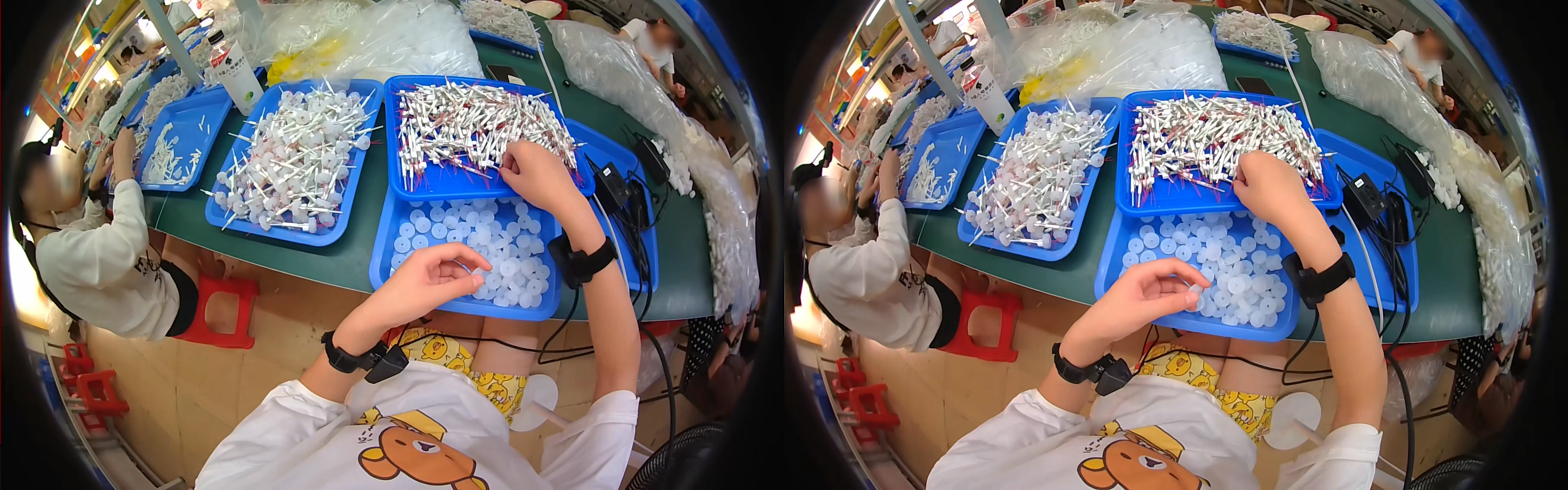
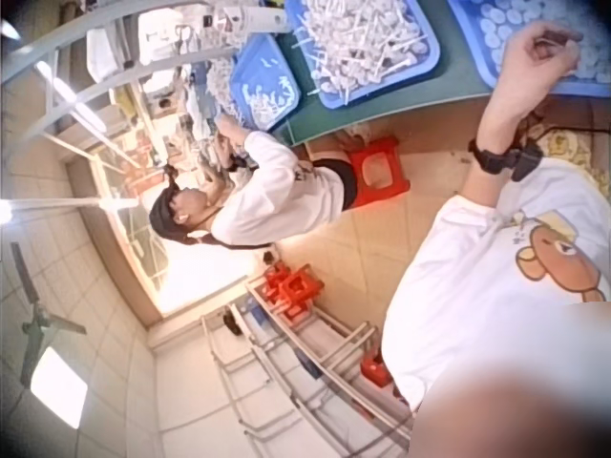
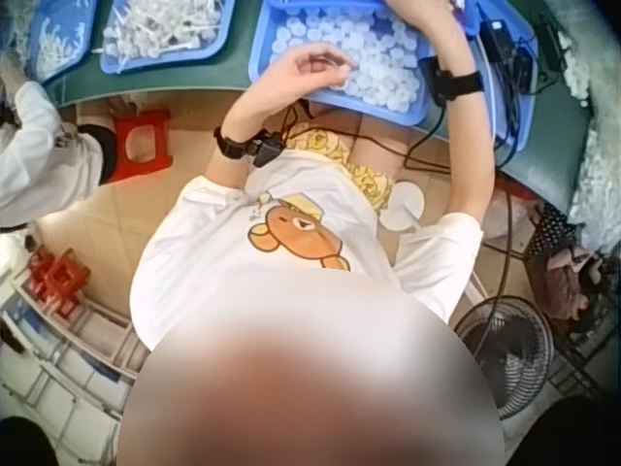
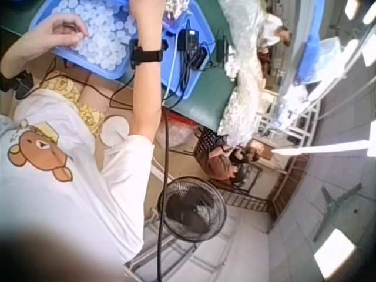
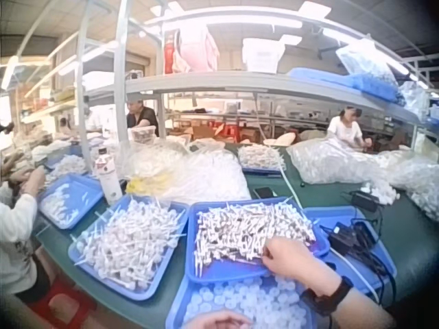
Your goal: The person repeatedly picks a white plastic cap and a stick with a red tip from blue trays, inserts the stick into the cap, and places the assembled unit into a tray. The process is repeated continuously.
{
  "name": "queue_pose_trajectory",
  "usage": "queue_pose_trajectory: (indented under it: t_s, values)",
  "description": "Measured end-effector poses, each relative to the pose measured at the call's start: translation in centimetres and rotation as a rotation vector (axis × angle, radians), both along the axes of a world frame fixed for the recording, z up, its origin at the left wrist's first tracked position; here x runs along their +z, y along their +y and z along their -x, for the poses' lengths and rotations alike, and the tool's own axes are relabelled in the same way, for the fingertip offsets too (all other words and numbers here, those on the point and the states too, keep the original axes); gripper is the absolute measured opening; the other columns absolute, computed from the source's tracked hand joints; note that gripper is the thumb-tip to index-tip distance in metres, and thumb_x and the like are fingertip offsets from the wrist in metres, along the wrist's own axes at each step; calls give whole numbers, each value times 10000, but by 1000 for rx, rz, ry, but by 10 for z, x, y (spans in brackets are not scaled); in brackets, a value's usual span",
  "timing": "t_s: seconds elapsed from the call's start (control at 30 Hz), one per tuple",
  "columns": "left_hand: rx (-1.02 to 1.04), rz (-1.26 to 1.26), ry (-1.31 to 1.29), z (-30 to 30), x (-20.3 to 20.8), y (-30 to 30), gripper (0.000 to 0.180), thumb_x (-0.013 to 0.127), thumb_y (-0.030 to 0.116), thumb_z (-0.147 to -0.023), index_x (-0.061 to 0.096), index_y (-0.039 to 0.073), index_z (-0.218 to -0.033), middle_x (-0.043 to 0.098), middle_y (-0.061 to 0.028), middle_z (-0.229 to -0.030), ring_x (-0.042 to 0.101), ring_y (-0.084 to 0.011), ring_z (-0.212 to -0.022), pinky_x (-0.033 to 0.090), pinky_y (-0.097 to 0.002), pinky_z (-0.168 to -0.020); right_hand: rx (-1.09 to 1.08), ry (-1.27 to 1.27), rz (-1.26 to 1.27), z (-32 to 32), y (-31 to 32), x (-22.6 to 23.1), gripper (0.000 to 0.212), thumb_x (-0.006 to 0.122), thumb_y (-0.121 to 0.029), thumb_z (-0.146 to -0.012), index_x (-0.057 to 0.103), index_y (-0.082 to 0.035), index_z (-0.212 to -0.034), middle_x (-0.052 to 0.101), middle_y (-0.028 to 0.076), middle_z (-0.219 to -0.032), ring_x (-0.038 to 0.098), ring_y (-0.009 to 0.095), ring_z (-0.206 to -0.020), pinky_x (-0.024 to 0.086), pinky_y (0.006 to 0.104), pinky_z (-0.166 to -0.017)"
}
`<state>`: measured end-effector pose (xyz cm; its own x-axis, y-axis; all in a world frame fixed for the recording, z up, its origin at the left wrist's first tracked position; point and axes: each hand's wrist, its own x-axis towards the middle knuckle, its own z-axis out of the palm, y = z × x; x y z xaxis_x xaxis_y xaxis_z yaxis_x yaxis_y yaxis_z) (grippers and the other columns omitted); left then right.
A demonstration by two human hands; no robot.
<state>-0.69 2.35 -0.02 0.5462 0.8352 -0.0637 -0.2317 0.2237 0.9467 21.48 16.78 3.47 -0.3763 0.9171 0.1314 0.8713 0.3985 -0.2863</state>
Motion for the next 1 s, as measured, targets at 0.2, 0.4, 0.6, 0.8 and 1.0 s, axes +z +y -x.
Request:
queue_pose_trajectory:
  t_s: [0.2,0.4,0.6,0.8,1.0]
  values:
    - [20,27,2,-1,4,-1,258,665,128,-966,629,-14,-1178,660,-44,-1076,635,-92,-976,516,-259,-860,-13,58,-281,-9,-1,-2,131,622,-133,-877,601,-4,-865,653,193,-840,651,402,-856,515,497,-761]
    - [36,35,32,0,6,-2,252,652,126,-975,626,-18,-1182,657,-48,-1098,633,-97,-981,515,-263,-869,-119,-133,-252,-9,-14,14,93,618,-81,-835,607,11,-830,658,193,-814,655,395,-830,517,475,-732]
    - [38,35,22,-1,6,-2,247,644,115,-978,625,-19,-1185,648,-41,-1106,624,-101,-963,513,-265,-872,-327,-330,-432,3,-24,15,88,633,-76,-786,655,-2,-828,679,191,-845,676,381,-837,544,475,-720]
    - [54,45,-2,0,3,-2,256,660,122,-973,626,-11,-1189,662,-46,-1086,638,-97,-983,519,-271,-875,-310,-314,-347,14,-20,22,119,670,-128,-812,652,-12,-824,687,177,-858,678,377,-845,547,459,-730]
    - [34,38,20,-2,5,-2,266,636,111,-982,608,-12,-1217,644,-56,-1157,641,-125,-1028,519,-283,-904,-230,-172,-229,1,17,-8,159,748,-146,-790,649,-40,-855,700,154,-851,684,357,-842,535,461,-731]
